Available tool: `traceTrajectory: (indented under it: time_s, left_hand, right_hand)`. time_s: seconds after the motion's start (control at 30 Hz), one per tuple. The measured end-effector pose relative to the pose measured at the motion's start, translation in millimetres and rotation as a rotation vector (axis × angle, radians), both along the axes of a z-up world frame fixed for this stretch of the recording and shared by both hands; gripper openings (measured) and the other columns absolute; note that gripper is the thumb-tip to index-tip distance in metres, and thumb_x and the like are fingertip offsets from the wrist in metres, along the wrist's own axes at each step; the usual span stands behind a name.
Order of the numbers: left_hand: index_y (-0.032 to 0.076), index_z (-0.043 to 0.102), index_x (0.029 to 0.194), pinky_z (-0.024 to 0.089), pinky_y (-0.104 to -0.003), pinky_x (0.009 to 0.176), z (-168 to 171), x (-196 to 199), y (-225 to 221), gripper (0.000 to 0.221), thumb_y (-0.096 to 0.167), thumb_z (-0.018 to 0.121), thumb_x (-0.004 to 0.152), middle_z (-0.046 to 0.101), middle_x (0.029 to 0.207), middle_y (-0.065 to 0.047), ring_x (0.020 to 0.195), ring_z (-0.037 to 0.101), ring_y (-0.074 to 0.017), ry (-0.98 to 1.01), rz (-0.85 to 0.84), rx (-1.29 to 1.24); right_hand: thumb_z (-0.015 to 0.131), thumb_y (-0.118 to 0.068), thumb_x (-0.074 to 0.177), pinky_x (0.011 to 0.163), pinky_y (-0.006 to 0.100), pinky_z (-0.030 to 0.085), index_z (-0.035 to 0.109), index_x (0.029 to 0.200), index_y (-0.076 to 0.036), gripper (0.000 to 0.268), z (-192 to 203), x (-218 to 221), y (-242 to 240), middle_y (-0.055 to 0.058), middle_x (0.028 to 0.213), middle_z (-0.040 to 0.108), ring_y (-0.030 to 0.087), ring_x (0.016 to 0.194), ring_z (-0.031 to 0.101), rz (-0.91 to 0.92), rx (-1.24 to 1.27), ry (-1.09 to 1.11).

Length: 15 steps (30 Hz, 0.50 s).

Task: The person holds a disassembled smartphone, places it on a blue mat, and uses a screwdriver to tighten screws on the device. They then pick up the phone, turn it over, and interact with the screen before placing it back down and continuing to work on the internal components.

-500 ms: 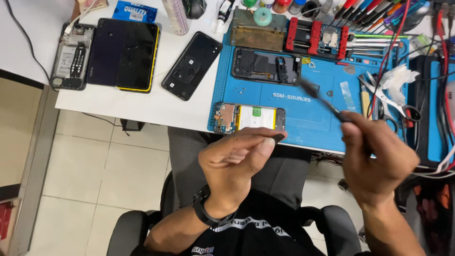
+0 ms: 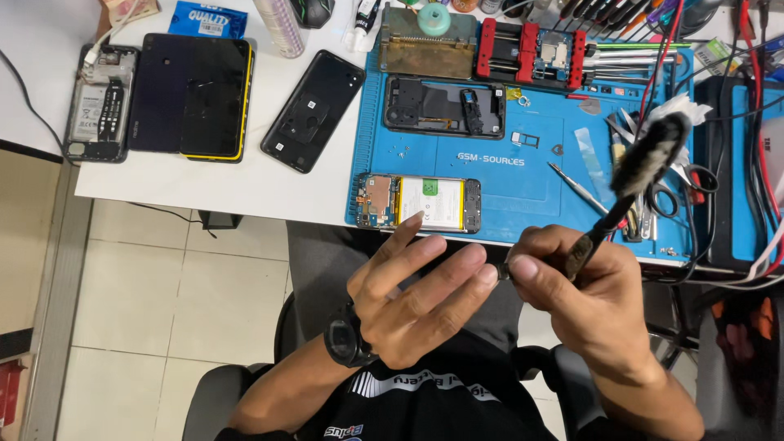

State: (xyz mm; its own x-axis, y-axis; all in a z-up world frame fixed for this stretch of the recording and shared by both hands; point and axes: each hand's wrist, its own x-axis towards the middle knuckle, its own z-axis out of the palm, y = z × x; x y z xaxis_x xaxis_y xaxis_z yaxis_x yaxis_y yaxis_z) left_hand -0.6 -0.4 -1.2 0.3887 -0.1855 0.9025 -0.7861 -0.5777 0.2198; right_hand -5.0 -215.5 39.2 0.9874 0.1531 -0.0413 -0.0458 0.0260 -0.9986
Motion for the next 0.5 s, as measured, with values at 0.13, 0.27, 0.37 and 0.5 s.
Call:
traceTrajectory:
  time_s: [0.13,0.27,0.37,0.5]
  left_hand:
    - [0.018,0.076,0.132,0.066,-0.051,0.117,-3,-4,-5,0.022,0.023,0.075,0.110,0.076,0.137,-0.011,0.138,0.060,-0.0284,0.198,-0.047,-0.146]
    - [0.018,0.080,0.116,0.056,-0.043,0.119,17,-6,-16,0.031,0.040,0.059,0.117,0.078,0.132,-0.006,0.131,0.072,-0.0252,0.863,-0.347,-0.685]
    - [0.017,0.081,0.110,0.056,-0.037,0.112,22,-4,-9,0.010,0.022,0.073,0.107,0.080,0.127,-0.004,0.122,0.072,-0.0203,1.056,-0.464,-0.737]
    - [0.016,0.079,0.110,0.059,-0.038,0.112,21,-4,-8,0.007,0.014,0.078,0.103,0.080,0.122,-0.004,0.120,0.075,-0.0211,1.001,-0.484,-0.735]
  right_hand:
    - [0.069,-0.014,0.102,0.056,0.027,0.038,0.065,0.089,0.001,0.020,5,3,4,0.008,0.073,0.056,0.015,0.063,0.046,0.023,-0.002,-0.104]
    - [0.062,-0.011,0.102,0.060,0.028,0.040,0.058,0.084,-0.003,0.020,9,8,3,0.005,0.070,0.053,0.015,0.063,0.048,0.048,-0.137,-0.252]
    - [0.063,-0.014,0.104,0.066,0.031,0.049,0.061,0.084,-0.003,0.023,9,11,1,0.005,0.069,0.058,0.019,0.065,0.057,0.080,-0.221,-0.289]
    - [0.065,-0.014,0.103,0.064,0.030,0.048,0.064,0.087,0.000,0.022,7,13,2,0.008,0.071,0.062,0.019,0.065,0.058,0.083,-0.268,-0.295]
